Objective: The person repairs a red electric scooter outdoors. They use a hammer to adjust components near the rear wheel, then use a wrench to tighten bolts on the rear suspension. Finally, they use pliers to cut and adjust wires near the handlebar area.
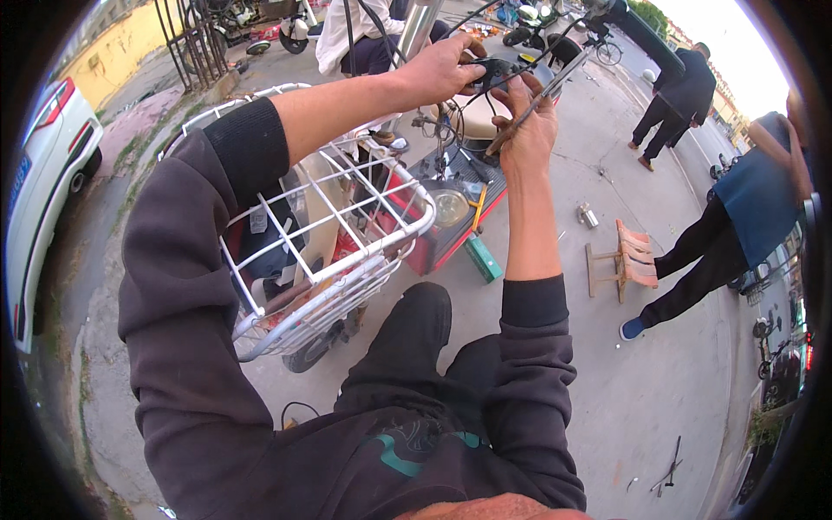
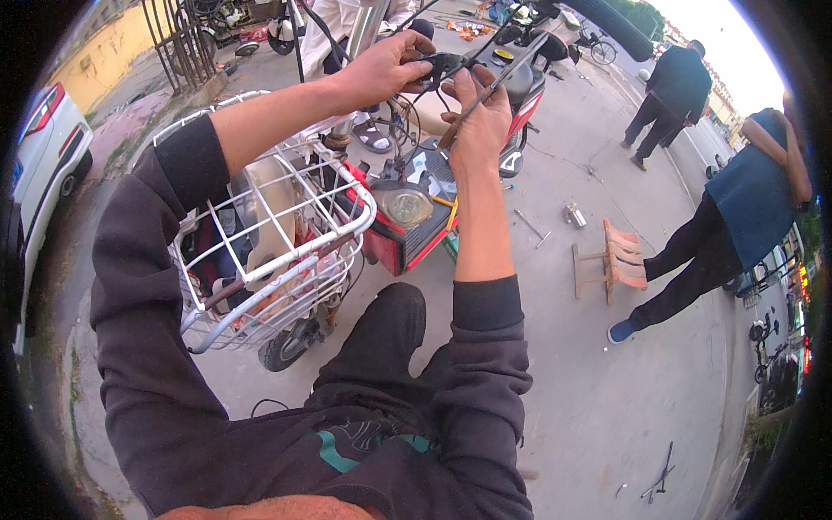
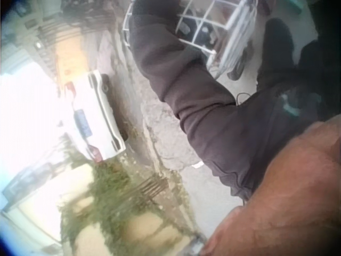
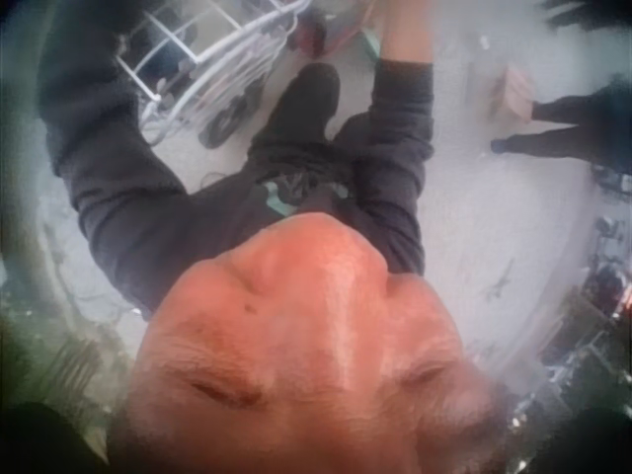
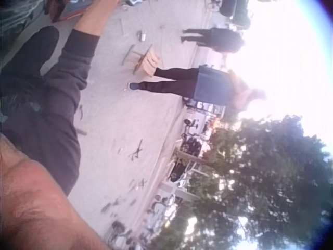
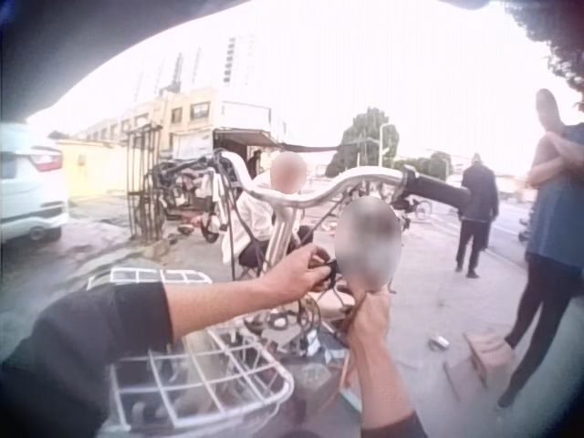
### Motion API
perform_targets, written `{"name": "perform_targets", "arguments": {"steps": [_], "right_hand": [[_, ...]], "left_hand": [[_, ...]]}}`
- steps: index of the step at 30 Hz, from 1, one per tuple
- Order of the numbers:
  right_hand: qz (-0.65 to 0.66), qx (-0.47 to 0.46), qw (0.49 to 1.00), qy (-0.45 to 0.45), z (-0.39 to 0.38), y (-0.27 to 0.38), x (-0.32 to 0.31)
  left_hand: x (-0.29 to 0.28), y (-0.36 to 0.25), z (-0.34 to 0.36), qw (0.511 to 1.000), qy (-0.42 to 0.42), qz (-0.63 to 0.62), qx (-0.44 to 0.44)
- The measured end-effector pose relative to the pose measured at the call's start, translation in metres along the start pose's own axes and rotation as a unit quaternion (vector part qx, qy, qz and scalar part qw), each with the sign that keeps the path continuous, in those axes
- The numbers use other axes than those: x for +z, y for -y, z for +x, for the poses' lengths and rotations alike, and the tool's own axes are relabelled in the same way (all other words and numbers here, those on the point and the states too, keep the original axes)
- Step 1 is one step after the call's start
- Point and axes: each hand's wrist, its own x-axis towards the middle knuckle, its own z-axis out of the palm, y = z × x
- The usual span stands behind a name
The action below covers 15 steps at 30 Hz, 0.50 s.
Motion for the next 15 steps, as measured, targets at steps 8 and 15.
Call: {"name": "perform_targets", "arguments": {"steps": [8, 15], "right_hand": [[-0.073, -0.065, 0.992, -0.076, -0.015, 0.007, -0.016], [-0.118, -0.080, 0.981, -0.132, -0.048, 0.025, -0.046]], "left_hand": [[0.013, -0.007, -0.013, 0.997, 0.066, 0.026, -0.023], [0.003, -0.014, -0.007, 0.987, 0.127, 0.098, -0.019]]}}
